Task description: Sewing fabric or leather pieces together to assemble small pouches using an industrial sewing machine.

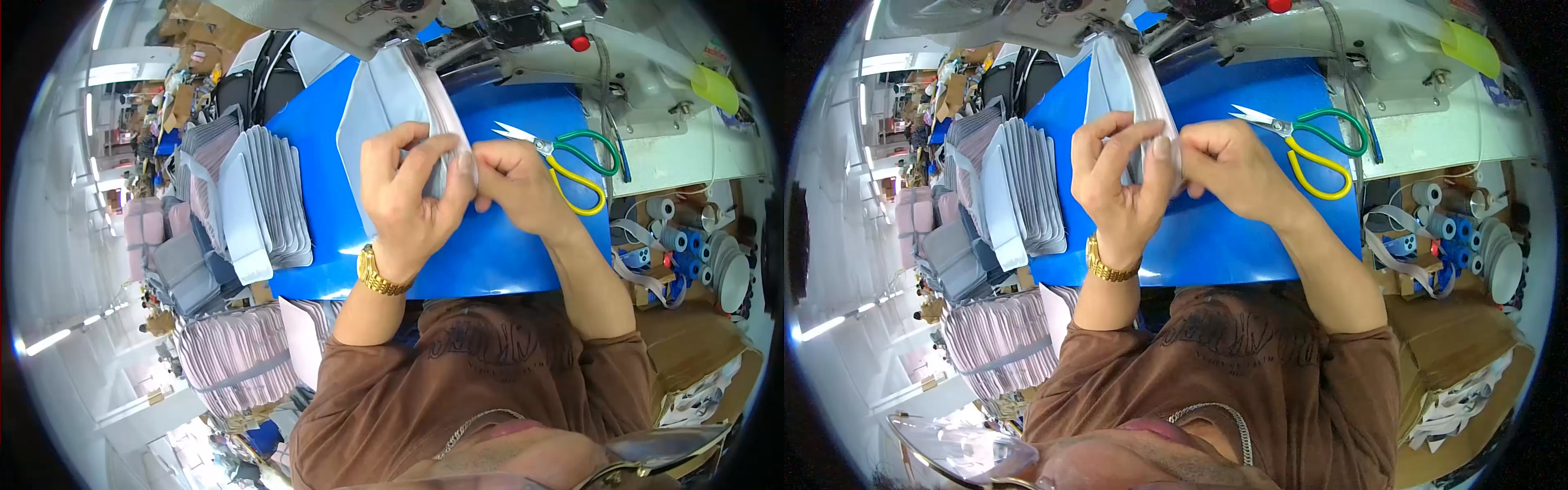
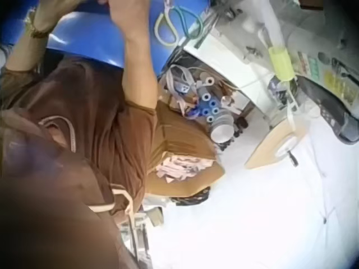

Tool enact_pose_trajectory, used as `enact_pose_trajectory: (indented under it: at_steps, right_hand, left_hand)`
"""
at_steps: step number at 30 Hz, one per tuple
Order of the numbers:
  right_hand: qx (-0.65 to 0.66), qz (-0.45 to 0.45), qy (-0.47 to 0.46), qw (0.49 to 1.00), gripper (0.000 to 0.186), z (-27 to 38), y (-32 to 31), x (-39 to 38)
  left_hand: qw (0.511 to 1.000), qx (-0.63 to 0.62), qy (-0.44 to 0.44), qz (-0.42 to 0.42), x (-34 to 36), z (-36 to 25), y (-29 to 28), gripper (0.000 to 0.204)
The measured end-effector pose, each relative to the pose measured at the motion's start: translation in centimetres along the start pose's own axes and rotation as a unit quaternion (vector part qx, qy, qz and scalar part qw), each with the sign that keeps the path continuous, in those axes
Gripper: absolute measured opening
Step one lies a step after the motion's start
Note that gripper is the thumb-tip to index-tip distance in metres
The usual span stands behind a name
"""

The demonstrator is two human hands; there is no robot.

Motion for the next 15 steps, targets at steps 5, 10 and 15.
enact_pose_trajectory:
  at_steps: [5,10,15]
  right_hand:
    - [-0.010,-0.026,-0.016,0.999,0.033,0.3,-0.3,3.0]
    - [-0.016,-0.027,-0.050,0.998,0.034,-0.1,-1.1,5.6]
    - [-0.051,-0.054,-0.068,0.995,0.033,0.0,-2.1,7.3]
  left_hand:
    - [1.000,-0.006,0.010,0.003,1.9,2.3,0.0,0.015]
    - [1.000,0.000,0.031,0.003,3.5,4.5,0.7,0.014]
    - [1.000,-0.014,0.028,-0.004,4.6,6.7,1.2,0.013]
Point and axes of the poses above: each hand's wrist, its own x-axis towards the middle knuckle, its own y-axis out of the palm, z = x × y, the point moved 7 cm from there along x, towards the middle knuckle, and after that the axes turned 13 degrees about -x, right-handed, at the moved point
